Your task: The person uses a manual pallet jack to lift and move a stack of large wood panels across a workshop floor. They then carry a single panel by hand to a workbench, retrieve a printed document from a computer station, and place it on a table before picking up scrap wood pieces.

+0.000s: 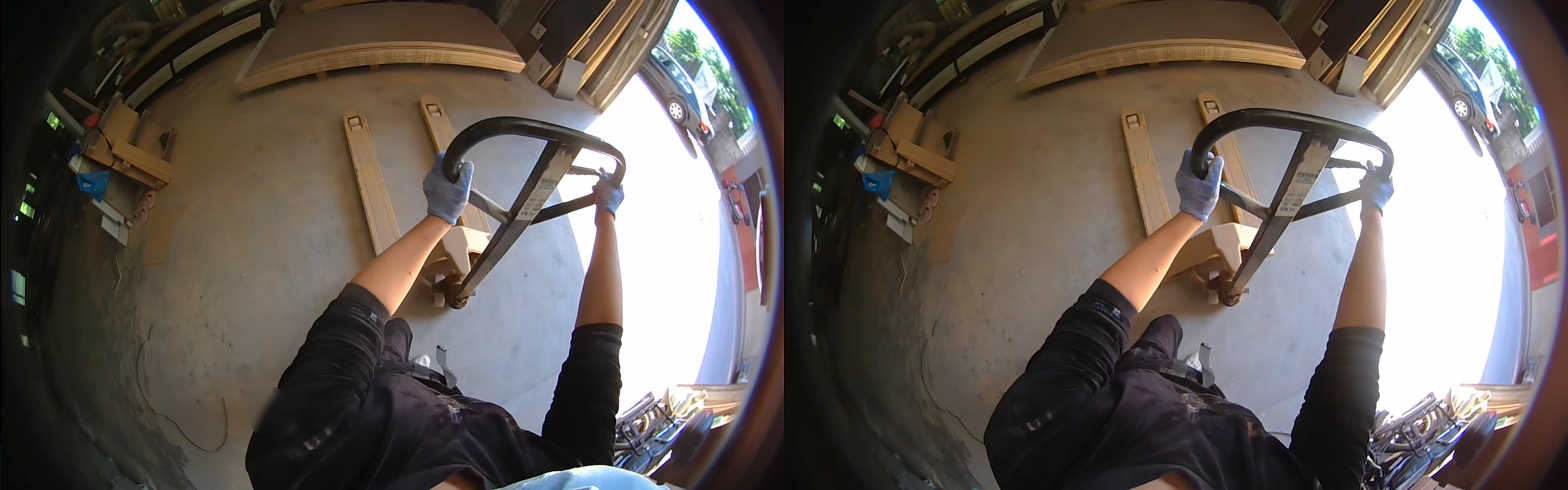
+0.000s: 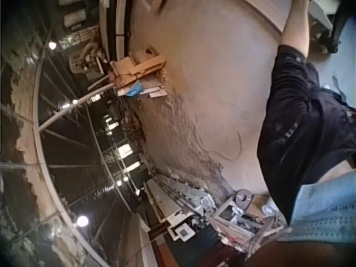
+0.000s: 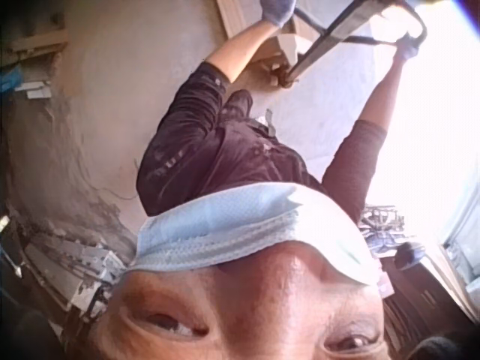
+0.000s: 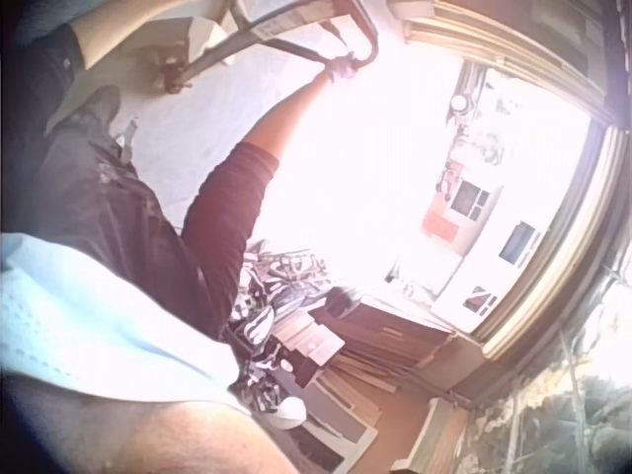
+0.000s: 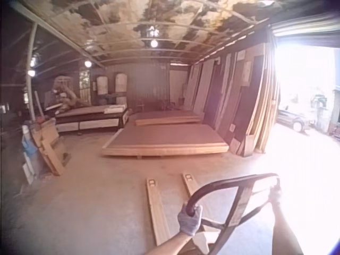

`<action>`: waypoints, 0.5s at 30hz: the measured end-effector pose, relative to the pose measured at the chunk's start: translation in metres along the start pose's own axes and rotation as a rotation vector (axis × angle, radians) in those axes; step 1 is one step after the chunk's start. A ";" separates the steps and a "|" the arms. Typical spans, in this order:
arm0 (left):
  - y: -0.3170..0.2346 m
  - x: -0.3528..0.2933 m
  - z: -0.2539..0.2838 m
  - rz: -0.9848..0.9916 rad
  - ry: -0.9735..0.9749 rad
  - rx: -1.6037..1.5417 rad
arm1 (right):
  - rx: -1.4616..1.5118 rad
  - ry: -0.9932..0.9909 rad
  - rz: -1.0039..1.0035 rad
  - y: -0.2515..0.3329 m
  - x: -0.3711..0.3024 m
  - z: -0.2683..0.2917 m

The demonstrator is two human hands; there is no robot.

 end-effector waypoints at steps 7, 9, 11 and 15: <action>0.015 0.006 -0.046 -0.076 -0.102 -0.064 | -0.080 0.059 -0.030 -0.032 0.077 -0.050; 0.014 0.011 -0.060 -0.072 -0.100 -0.107 | -0.090 0.118 0.027 -0.039 0.099 -0.067; 0.021 0.015 -0.054 -0.026 -0.095 -0.131 | -0.079 0.160 -0.031 -0.041 0.099 -0.093; 0.039 0.075 -0.059 -0.043 -0.140 -0.131 | -0.017 0.154 0.002 -0.035 0.127 -0.164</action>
Point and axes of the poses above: each hand's wrist, its own x-axis towards the middle knuckle, its own z-axis out of the back of the hand, y = z × x, the point moved 3 cm from there along x, towards the middle knuckle, and after that the axes turned 8 degrees about z, right-handed, at the moved point
